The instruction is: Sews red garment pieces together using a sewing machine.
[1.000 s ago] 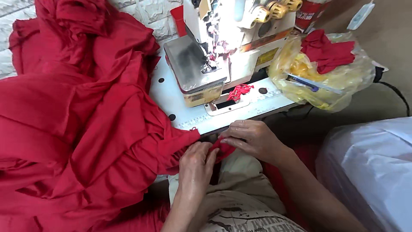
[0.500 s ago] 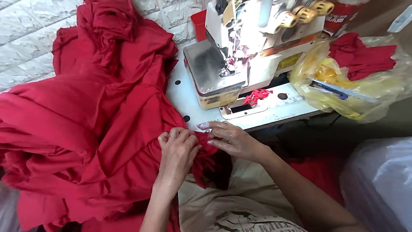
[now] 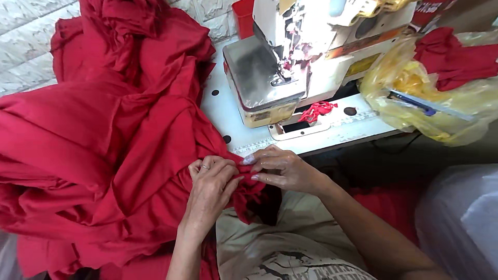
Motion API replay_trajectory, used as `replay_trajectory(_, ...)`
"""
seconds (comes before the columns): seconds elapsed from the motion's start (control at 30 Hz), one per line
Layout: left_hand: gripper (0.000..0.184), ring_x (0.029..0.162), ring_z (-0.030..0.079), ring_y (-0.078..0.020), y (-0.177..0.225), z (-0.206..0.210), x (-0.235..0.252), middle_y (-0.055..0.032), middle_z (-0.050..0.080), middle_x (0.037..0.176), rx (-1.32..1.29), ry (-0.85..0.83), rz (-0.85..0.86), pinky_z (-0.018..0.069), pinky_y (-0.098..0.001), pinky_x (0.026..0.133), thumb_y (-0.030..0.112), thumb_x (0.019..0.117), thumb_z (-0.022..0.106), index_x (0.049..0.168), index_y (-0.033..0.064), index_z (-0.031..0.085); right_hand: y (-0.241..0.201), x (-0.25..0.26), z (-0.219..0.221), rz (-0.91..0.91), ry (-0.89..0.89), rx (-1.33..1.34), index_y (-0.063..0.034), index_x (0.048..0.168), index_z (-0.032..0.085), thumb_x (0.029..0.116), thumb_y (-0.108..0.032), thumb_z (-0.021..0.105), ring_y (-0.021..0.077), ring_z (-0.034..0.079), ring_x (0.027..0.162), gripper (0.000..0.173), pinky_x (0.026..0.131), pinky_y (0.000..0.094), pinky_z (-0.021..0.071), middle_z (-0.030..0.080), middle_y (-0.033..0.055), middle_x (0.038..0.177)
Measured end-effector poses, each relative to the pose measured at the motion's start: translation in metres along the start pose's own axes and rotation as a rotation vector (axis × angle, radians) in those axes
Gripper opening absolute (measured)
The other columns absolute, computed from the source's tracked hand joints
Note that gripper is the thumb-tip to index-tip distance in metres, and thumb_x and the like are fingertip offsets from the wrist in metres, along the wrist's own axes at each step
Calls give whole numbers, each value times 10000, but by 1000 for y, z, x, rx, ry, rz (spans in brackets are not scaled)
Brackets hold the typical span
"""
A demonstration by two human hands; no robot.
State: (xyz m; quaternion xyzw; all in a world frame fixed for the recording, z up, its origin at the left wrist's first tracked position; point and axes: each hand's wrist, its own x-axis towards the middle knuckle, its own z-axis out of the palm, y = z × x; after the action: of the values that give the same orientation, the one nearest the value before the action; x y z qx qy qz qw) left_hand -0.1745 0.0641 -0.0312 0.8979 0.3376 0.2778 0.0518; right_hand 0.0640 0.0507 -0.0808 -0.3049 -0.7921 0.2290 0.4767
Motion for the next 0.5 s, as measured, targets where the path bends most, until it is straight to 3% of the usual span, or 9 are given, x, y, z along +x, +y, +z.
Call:
replay_trajectory(0.1,208,1076,633,-140,0,-2,-1,25,753,1024,-17,32,-14,349,-443,962,296,989,635,931,151,772,-2,2,0,45,75,-9,-52,904,781,947,-178,691,59,651,1019,161,896,250,500,738,26,1059)
replay_trajectory(0.3,128,1009,652,-145,5,1,6,-8,758,940,-23,183,-26,359,-418,956,215,915,701,858,116,757,-8,11,4,18,276,-139,-66,839,772,881,-145,748,93,652,955,94,860,270,515,720,34,970)
replay_trajectory(0.37,97,922,641,-178,10,5,13,-42,721,872,39,256,-43,379,-424,940,157,877,715,921,71,708,-9,16,7,-1,371,-219,-43,811,742,850,-105,754,126,660,915,74,826,280,524,712,67,927)
replay_trajectory(0.43,125,867,644,-211,14,8,23,-57,728,835,153,355,-83,374,-453,917,159,861,747,936,61,741,-12,21,10,52,471,-304,-30,857,686,831,-94,746,126,659,840,91,771,251,544,689,75,879)
replay_trajectory(0.5,90,928,639,-244,18,6,38,-45,732,848,235,434,-143,342,-503,933,197,862,765,866,109,783,-14,27,6,129,542,-377,-38,967,722,840,-129,741,125,646,786,158,723,261,538,691,59,871)
